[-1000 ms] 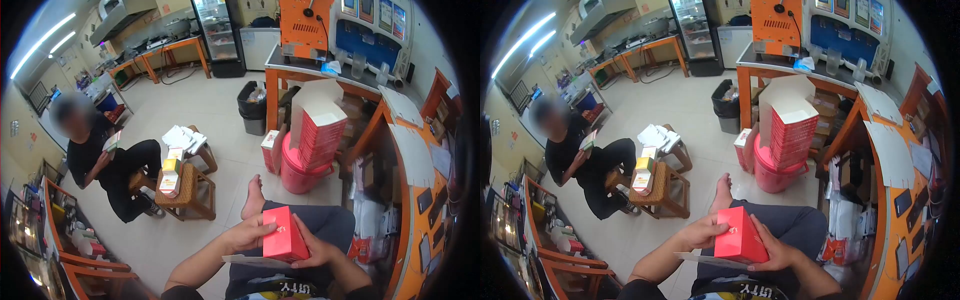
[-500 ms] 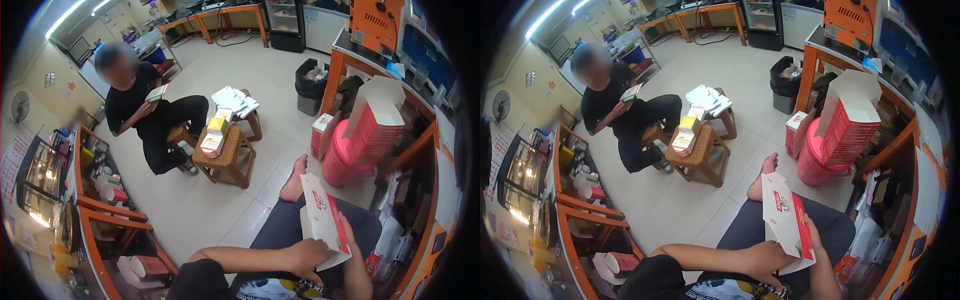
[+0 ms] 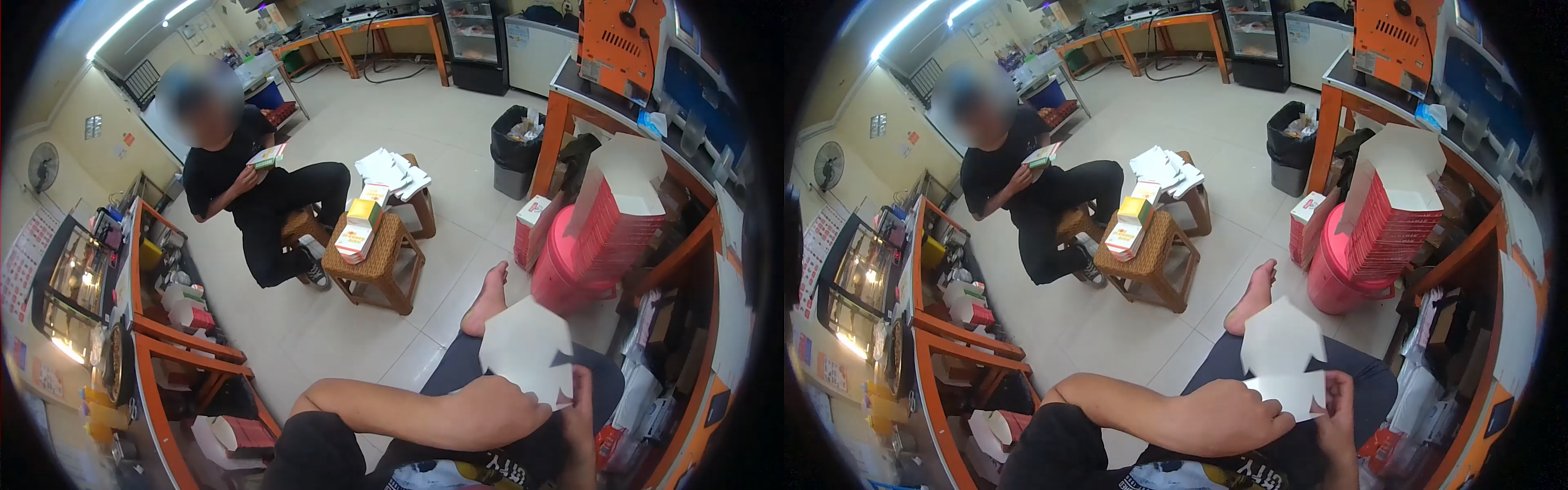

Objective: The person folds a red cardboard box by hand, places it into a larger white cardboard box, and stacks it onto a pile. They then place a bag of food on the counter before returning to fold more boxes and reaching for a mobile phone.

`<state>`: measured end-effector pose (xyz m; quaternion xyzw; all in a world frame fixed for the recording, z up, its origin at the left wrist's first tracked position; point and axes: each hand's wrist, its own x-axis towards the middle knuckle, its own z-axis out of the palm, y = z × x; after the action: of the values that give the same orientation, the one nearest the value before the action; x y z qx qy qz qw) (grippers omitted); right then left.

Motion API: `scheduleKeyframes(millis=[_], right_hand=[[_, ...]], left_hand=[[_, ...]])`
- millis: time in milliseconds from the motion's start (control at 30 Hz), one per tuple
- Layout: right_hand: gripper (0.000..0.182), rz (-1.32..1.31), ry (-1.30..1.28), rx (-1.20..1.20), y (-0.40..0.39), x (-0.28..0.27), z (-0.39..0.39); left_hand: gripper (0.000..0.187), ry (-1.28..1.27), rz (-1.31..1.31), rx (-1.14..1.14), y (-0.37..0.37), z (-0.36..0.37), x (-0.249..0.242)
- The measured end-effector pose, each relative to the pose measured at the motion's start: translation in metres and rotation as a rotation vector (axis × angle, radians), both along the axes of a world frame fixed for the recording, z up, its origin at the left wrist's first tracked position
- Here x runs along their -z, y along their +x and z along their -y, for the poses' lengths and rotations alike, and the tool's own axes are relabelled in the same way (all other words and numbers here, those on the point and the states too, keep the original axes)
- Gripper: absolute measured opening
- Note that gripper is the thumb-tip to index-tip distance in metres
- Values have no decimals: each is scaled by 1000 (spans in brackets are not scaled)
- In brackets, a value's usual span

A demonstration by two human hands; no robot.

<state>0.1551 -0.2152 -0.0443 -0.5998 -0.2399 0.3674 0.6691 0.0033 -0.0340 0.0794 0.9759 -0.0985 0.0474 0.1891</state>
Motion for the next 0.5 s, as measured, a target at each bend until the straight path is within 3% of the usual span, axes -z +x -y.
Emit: scheduleKeyframes(millis=[100,133,233,333,433,500], right_hand=[[31,66,211,-146,3,0,8],[40,55,240,-281,10,1,6],[54,-147,-9,-474,13,-36,-5],[69,-150,-81,-751,39,-12,-8],[67,-179,-6,-781,38,-7,-25],[56,-66,-65,-747,37,-6,-32]], left_hand=[[21,-78,1,67,1,-8,-3],[25,-110,-5,84,1,-10,-3],[35,-134,-107,104,-3,-12,-9],[37,-167,-124,100,-8,-19,-11],[39,-195,-153,62,-10,-25,-5],[39,-207,-180,42,-13,-27,-2]])
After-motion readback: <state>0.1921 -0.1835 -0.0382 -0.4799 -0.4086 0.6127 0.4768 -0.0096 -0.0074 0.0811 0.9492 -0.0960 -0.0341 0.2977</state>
